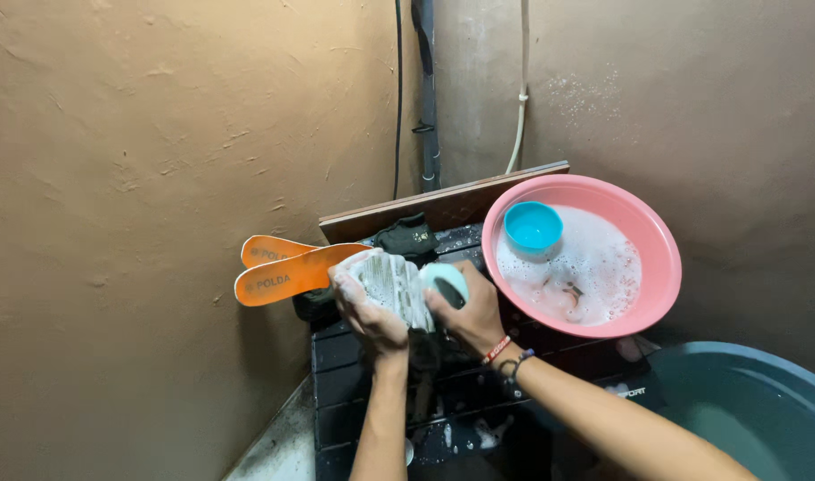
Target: The person scrubs a dark-colored shoe with a light blue sponge on a black plastic stool. They repeatedly dip the sponge into a pink basin filled with soapy water to reapply soap and continue scrubbing the shoe's surface.
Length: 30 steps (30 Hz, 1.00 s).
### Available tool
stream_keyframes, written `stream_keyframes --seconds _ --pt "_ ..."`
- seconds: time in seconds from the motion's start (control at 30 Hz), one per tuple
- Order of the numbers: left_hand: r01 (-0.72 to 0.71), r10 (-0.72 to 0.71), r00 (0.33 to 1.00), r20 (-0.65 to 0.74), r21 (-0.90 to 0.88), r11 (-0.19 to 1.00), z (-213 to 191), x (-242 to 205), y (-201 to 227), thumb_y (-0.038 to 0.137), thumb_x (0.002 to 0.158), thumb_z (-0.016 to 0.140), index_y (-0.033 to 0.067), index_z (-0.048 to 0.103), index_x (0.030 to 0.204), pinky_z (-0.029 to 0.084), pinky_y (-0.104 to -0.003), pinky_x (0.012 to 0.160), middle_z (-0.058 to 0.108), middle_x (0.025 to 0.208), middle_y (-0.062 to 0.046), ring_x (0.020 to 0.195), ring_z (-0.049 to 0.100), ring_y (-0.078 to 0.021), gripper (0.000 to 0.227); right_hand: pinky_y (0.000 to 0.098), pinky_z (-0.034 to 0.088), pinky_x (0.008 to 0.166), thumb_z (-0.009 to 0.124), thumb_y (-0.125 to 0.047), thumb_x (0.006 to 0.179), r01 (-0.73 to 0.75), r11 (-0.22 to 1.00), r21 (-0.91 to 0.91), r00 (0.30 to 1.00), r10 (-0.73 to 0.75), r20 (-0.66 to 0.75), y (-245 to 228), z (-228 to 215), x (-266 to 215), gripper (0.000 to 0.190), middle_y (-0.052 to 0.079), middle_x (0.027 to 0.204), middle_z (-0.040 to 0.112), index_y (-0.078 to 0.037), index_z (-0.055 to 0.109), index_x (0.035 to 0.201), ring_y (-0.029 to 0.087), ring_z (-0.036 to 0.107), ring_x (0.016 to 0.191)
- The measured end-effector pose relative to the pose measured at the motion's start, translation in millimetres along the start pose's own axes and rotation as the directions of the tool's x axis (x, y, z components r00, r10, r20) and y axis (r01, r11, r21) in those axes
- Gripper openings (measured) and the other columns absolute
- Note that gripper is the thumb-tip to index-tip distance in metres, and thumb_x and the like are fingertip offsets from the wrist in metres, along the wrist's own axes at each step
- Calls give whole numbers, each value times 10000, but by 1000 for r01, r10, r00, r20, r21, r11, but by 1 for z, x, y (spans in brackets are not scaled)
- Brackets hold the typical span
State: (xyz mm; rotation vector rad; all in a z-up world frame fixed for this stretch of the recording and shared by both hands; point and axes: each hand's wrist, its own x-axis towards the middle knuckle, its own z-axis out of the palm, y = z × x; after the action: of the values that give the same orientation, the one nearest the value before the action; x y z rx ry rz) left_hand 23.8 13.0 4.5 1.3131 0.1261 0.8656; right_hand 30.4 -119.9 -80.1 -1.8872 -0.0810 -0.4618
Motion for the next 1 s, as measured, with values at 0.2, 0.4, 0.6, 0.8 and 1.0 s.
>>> stream_keyframes --seconds 0.2,0.4,0.6,0.8,1.0 --pt "-30 34 998 -47 79 996 8 -3 18 282 1134 283 69 688 1009 515 -304 931 744 923 -134 891 692 -201 474 360 564 691 856 -502 762 -99 994 37 994 97 56 6 2 -4 500 176 765 705 -85 707 994 241 715 796" --pt "-121 128 991 -28 176 977 -3 -5 3 289 1149 286 36 620 1113 500 -362 977 687 995 -175 902 624 -240 421 379 560 689 857 -482 745 -323 946 -17 940 323 110 -27 -1 8 433 135 721 710 -118 739 950 217 699 747" --pt "-110 80 985 150 199 974 -4 -9 0 360 1140 233 23 526 1271 454 -434 1063 655 1137 -213 1080 639 -337 466 420 571 768 830 -499 788 -365 929 -65 913 371 171 -17 -2 16 470 166 812 735 -84 728 985 293 734 843" --pt "-132 66 959 277 231 964 -16 -3 -5 337 1143 304 22 469 1331 417 -485 1110 613 1232 -279 1189 599 -419 403 362 578 611 834 -431 773 -406 914 -26 897 404 181 -36 -8 24 378 90 654 696 -88 710 870 207 721 612" --pt "-59 -47 911 410 241 969 -22 -10 -1 571 1074 390 83 391 1403 351 -557 1162 498 1351 -289 1309 501 -463 589 409 567 763 785 -420 841 -375 926 -52 900 376 222 -21 -17 17 372 157 731 684 -59 694 842 267 704 762"
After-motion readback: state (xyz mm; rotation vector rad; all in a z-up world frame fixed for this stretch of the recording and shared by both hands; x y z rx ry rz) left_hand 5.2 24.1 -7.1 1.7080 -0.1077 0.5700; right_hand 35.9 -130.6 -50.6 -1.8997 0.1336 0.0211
